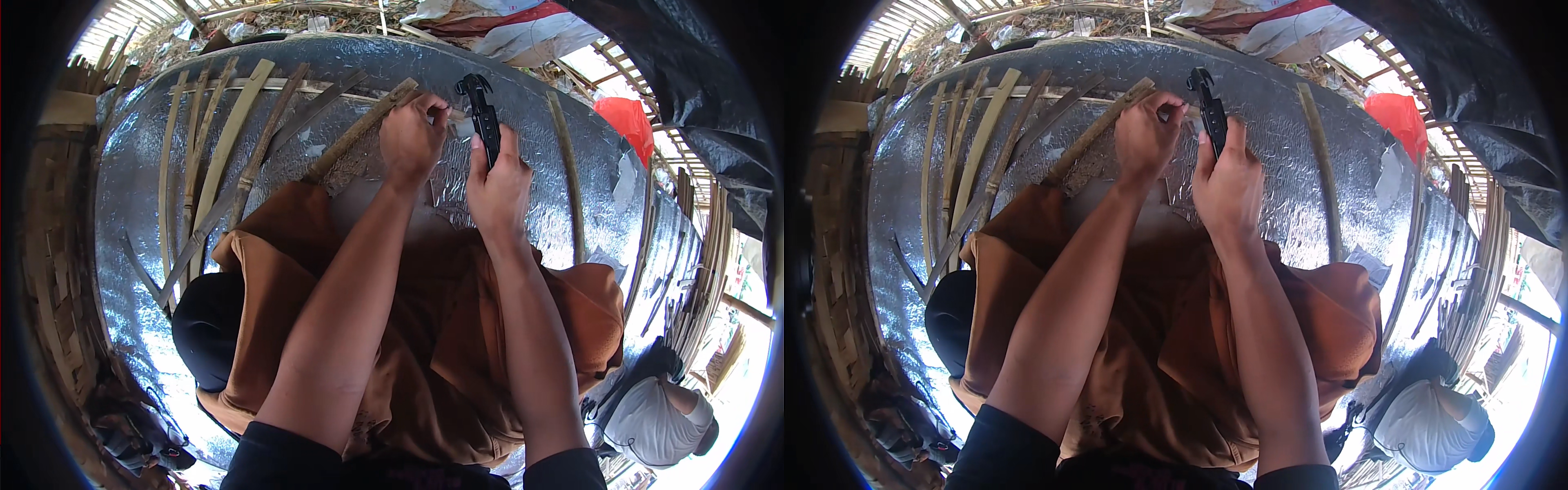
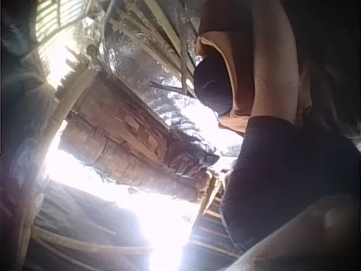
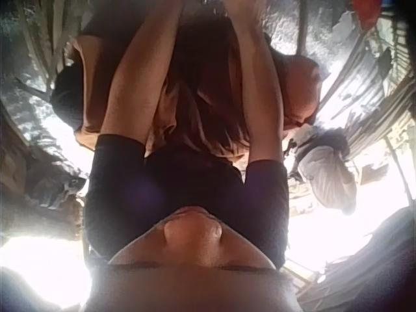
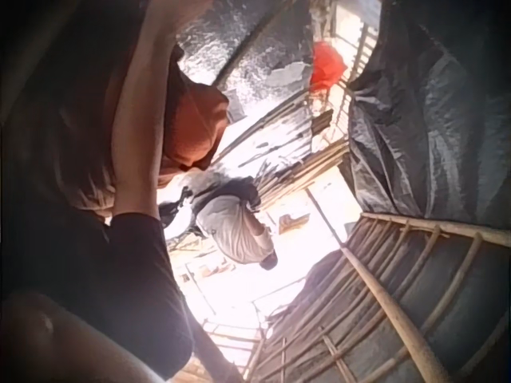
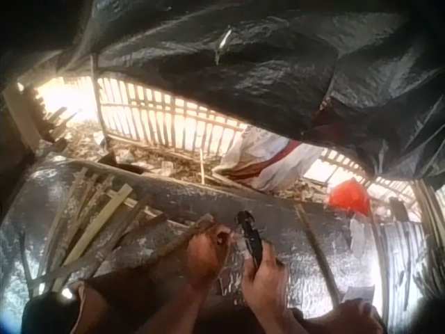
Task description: The person nails small bamboo strips onto a frame using a hammer and nails. They position each strip and drive a nail through it by hand, repeating this across several strips.
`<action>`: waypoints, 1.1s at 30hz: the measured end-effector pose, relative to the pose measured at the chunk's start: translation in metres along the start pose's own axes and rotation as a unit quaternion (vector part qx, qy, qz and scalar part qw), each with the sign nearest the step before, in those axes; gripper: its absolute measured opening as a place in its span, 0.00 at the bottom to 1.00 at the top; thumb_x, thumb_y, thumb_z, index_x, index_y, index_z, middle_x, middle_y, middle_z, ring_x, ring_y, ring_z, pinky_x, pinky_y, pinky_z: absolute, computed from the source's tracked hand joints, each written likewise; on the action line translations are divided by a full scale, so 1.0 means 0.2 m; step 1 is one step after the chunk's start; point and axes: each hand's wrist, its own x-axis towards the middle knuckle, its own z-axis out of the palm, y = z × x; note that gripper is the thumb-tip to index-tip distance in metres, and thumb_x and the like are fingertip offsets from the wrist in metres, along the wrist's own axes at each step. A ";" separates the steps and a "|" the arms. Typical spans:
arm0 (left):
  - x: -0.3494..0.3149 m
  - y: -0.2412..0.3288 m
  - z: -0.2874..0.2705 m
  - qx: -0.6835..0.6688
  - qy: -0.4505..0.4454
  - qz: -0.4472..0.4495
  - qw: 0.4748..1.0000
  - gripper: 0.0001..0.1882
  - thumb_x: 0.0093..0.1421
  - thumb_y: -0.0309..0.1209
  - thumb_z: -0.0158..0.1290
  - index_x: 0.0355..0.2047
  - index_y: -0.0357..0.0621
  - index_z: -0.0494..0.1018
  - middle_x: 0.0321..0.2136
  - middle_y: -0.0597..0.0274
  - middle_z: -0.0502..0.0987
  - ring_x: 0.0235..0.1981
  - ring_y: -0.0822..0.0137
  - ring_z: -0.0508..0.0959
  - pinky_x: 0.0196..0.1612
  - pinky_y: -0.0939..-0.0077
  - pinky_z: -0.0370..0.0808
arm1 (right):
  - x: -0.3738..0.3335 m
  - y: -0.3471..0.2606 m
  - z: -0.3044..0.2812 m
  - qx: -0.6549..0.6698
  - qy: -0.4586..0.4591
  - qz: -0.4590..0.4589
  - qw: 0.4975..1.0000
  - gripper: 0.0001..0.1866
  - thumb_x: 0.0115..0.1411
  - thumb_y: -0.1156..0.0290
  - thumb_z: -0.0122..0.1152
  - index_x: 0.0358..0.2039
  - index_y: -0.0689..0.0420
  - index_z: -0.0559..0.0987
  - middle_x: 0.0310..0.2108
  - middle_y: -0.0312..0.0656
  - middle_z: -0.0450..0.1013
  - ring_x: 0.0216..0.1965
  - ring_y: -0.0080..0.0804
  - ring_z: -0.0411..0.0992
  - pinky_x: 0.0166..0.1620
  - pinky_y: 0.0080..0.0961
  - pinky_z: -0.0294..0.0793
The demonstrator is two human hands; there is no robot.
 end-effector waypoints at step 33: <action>0.01 -0.03 0.03 -0.028 0.005 -0.009 1.000 0.09 0.57 0.34 0.67 0.34 0.43 0.85 0.34 0.59 0.87 0.34 0.57 0.87 0.40 0.65 0.81 | -0.04 -0.06 -0.03 -0.051 -0.056 0.039 0.996 0.19 0.70 0.69 0.57 0.56 0.64 0.65 0.26 0.67 0.76 0.30 0.70 0.77 0.30 0.61 0.74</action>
